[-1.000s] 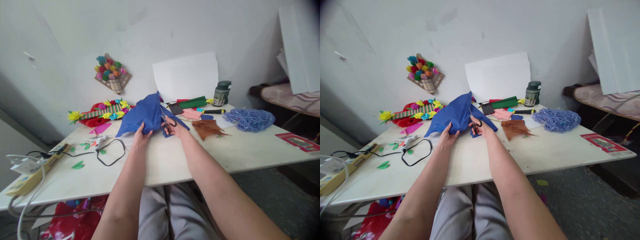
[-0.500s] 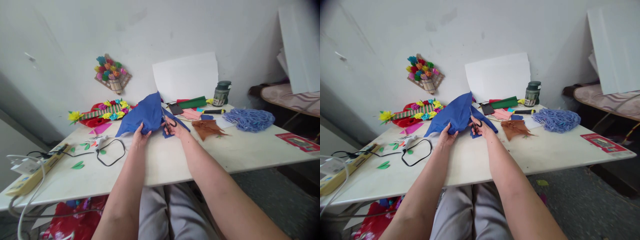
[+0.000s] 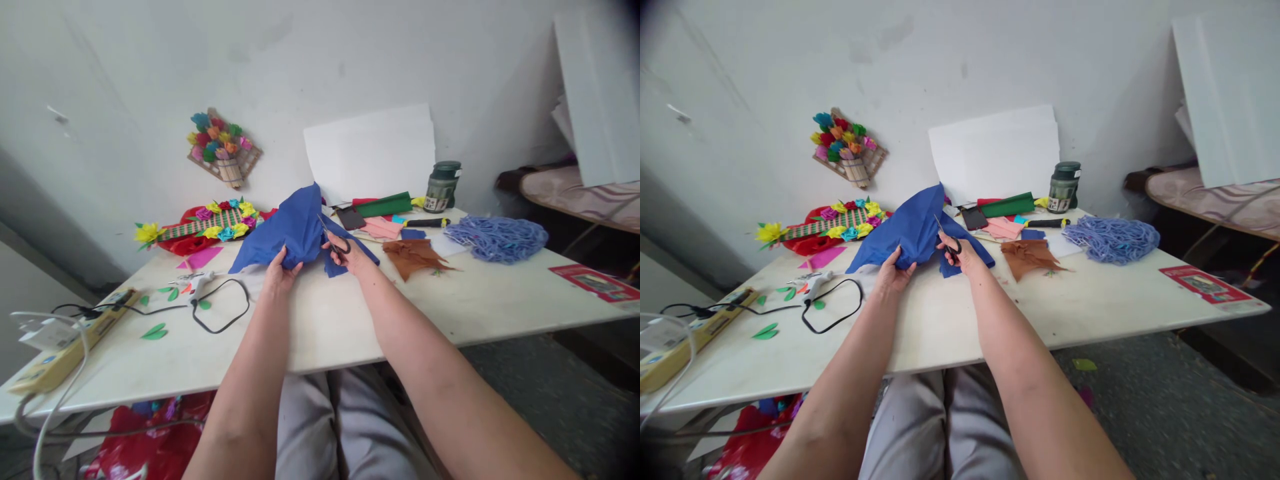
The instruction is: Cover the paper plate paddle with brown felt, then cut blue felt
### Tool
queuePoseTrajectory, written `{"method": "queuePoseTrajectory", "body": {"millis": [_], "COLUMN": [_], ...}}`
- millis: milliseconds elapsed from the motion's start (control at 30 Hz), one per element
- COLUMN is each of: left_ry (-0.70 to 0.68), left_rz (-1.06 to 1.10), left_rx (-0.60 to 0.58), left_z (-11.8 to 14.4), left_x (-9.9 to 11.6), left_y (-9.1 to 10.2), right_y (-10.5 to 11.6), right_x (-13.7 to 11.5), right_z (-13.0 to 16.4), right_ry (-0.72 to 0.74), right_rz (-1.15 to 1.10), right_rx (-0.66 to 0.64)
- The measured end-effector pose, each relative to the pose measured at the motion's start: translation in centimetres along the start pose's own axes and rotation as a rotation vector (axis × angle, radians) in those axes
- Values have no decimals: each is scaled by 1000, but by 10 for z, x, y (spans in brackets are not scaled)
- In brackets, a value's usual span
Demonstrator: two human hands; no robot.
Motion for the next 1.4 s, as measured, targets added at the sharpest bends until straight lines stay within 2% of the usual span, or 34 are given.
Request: {"method": "queuePoseTrajectory", "body": {"millis": [133,233,567,700,933,1267,1400], "left_ry": [-5,-6,19,21,48,14,-5], "left_rz": [14,12,-21,-26,-58,-26,-13], "left_rx": [10,3,-10,-12,-44,0,6], "left_z": [-2,-3,-2,0,3,3,5], "left_x": [0,1,0,0,-3,1,2], "left_y": [2,3,2,1,-2,3,3], "right_y": [2,3,7,6,5,4,6], "right_x": [-5,-4,11,12,11,-1,-1], "right_z": [2,0,-4,-5,-8,-5,-6], "right_ry": [42,36,-112,-118,-58,52,61], "right_rz": [8,8,10,24,0,55,76], "right_rx": [85,95,-167,-205,-131,85,102]}}
Point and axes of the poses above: each hand's wrist, its own z-axis away from the middle knuckle, its own y-axis out of the back of the hand, x = y × z, the point moved 6 cm from there along -z, towards the middle knuckle, and after that the axes turned 7 degrees about y, right-handed, at the moved point
